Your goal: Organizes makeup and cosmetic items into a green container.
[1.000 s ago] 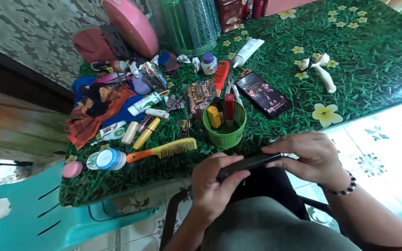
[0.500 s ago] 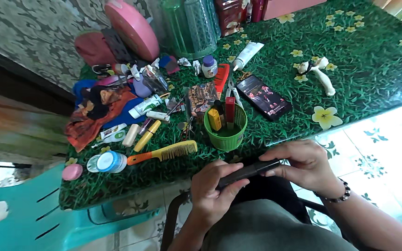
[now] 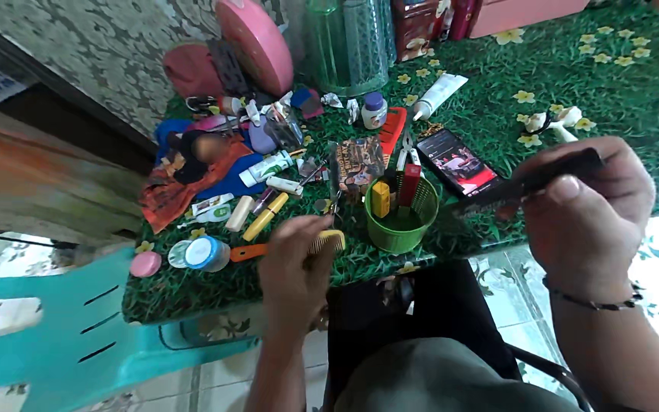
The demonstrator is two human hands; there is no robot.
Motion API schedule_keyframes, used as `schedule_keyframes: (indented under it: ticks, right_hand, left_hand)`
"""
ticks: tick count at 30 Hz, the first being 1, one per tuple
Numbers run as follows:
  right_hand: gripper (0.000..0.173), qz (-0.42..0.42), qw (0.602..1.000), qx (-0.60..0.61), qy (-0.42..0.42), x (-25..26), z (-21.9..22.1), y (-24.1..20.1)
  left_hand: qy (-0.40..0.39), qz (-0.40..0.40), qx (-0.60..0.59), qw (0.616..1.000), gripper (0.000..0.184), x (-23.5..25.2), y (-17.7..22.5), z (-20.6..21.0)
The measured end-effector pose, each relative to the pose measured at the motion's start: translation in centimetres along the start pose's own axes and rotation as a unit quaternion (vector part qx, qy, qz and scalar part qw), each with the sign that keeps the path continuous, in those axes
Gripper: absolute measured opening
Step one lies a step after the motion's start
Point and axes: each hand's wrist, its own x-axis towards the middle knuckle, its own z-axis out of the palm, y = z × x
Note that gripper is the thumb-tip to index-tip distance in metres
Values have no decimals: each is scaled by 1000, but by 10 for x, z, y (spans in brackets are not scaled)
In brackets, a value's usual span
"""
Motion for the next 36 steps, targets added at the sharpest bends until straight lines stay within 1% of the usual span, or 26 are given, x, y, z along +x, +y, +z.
schedule_keyframes:
  ticks: [3,6,8,11,16,18,22,25,28,30,31,33,35,36]
  right_hand:
    - [22,-7,1000,-11,5,13,1,5]
    - [22,-19,998,-48,-29,20,6,8]
    - [23,-19,994,-100,-51,24,13,8]
    - [21,-18,980,-179,-82,30,24,12]
    - [19,-3,945,-305,-119,32,33,26]
    - [19,11,942,-314,-119,31,35,30]
    - [19,70,946,-301,-99,31,41,30]
    - [20,124,946,-283,-96,32,45,28]
    - [19,157,946,-269,-94,34,49,29]
    - [18,176,946,-256,-95,34,50,31]
    - [18,182,948,-245,-94,34,51,32]
    - [18,200,951,-216,-92,33,51,34]
    - [19,224,953,-185,-88,32,51,35]
    - [19,233,954,-172,-85,32,51,35]
  left_hand:
    - [-37,-59,138,988,31,13,-34,-20]
    - [-73,-134,210,966,27,22,-55,-27]
    - [-96,-156,239,954,26,24,-63,-28]
    - [-112,-155,262,946,25,25,-72,-27]
    - [-84,-81,249,961,22,26,-84,-27]
    - [-88,-66,246,963,23,27,-86,-28]
    - [-111,-87,249,958,25,32,-77,-28]
    - [-94,-70,250,961,24,32,-75,-29]
    - [-90,-71,231,966,21,37,-61,-40]
    - [-68,-60,207,974,20,41,-54,-47]
    - [-54,-51,171,982,21,43,-52,-51]
    - [-39,-35,49,997,22,50,-41,-58]
    - [-52,-11,-78,995,21,59,-18,-63]
    - [-70,-1,-119,990,22,64,-8,-66]
